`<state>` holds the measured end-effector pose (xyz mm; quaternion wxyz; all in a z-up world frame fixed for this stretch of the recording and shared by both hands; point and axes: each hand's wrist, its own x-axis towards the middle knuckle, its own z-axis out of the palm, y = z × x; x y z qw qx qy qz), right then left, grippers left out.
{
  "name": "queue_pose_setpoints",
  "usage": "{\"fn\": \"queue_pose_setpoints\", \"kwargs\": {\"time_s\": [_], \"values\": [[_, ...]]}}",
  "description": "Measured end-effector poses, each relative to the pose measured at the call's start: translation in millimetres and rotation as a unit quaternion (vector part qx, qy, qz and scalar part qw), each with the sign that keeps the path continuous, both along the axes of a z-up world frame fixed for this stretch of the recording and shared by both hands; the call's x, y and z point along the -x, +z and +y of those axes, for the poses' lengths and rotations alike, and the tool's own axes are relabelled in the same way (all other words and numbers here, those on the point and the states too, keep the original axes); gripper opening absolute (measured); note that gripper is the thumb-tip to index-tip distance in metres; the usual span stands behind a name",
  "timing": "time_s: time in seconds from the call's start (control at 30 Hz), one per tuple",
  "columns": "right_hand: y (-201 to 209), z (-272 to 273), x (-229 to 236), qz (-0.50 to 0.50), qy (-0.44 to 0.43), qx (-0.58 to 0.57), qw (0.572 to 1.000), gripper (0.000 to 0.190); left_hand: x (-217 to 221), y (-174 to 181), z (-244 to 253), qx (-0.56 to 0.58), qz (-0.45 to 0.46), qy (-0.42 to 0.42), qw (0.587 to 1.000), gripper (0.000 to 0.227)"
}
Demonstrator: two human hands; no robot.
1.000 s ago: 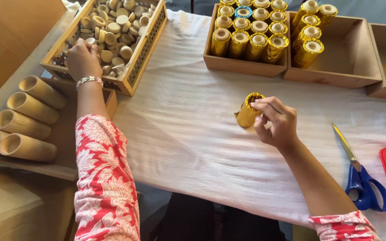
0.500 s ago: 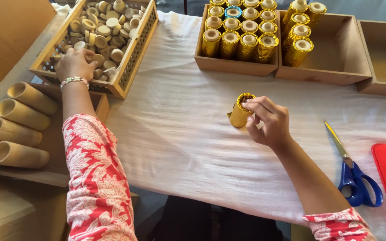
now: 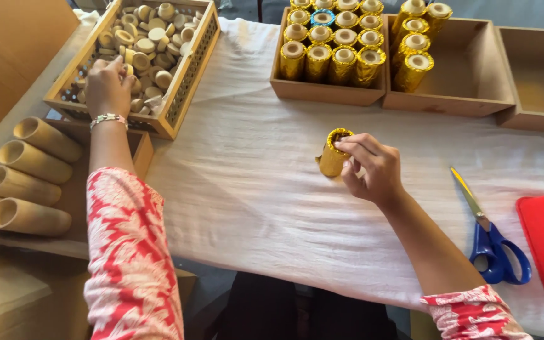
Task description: Wrap wooden or cardboard cylinders in gold foil paper and secure them with caps.
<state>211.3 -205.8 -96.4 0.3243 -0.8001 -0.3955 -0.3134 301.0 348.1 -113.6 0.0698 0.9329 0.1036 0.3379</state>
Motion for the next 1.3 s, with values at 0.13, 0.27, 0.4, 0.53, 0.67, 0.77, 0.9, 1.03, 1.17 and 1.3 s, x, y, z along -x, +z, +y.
{"fn": "queue_pose_setpoints", "kwargs": {"time_s": [0.13,0.27,0.4,0.53,0.67,0.77,0.9,1.03,1.17,1.3], "values": [[-0.3,-1.1,0.3,-0.009,0.008,-0.008,1.0,0.027,-21.1,16.6,-42.4,0.112,-0.134,-0.163,0.971,0.032],[-2.9,-1.2,-3.2,-0.012,0.015,-0.013,1.0,0.026,6.3,63.6,-175.2,0.123,-0.159,-0.282,0.938,0.035],[1.0,2.9,1.6,-0.049,-0.004,-0.02,0.999,0.024,25.7,46.5,-277.8,0.2,-0.126,-0.449,0.862,0.038],[2.0,1.1,1.8,-0.066,-0.007,-0.004,0.998,0.02,36.4,9.8,-340.8,0.373,-0.054,-0.519,0.767,0.046],[-7.8,-3.6,0.5,-0.03,-0.009,0.004,0.999,0.022,75.5,14.7,-355.9,0.431,-0.076,-0.51,0.741,0.054],[-10.7,-5.3,-3.2,-0.033,0.011,-0.035,0.999,0.024,80.4,12.4,-356.8,0.445,-0.069,-0.53,0.719,0.068],[-11.5,-6.4,-0.8,-0.064,0.014,-0.066,0.996,0.022,85.4,13.4,-361.9,0.486,-0.015,-0.507,0.712,0.082],[-3.6,-7.1,2.9,-0.09,-0.033,-0.1,0.99,0.026,89.7,15.5,-366.0,0.459,-0.001,-0.514,0.725,0.085],[0.4,-3.7,3.6,-0.086,-0.055,-0.095,0.99,0.031,91.8,16.9,-362.0,0.38,-0.011,-0.504,0.776,0.08],[5.3,0.9,5.3,-0.127,-0.067,-0.045,0.989,0.038,91.0,7.8,-361.9,0.375,-0.007,-0.513,0.772,0.096]]}}
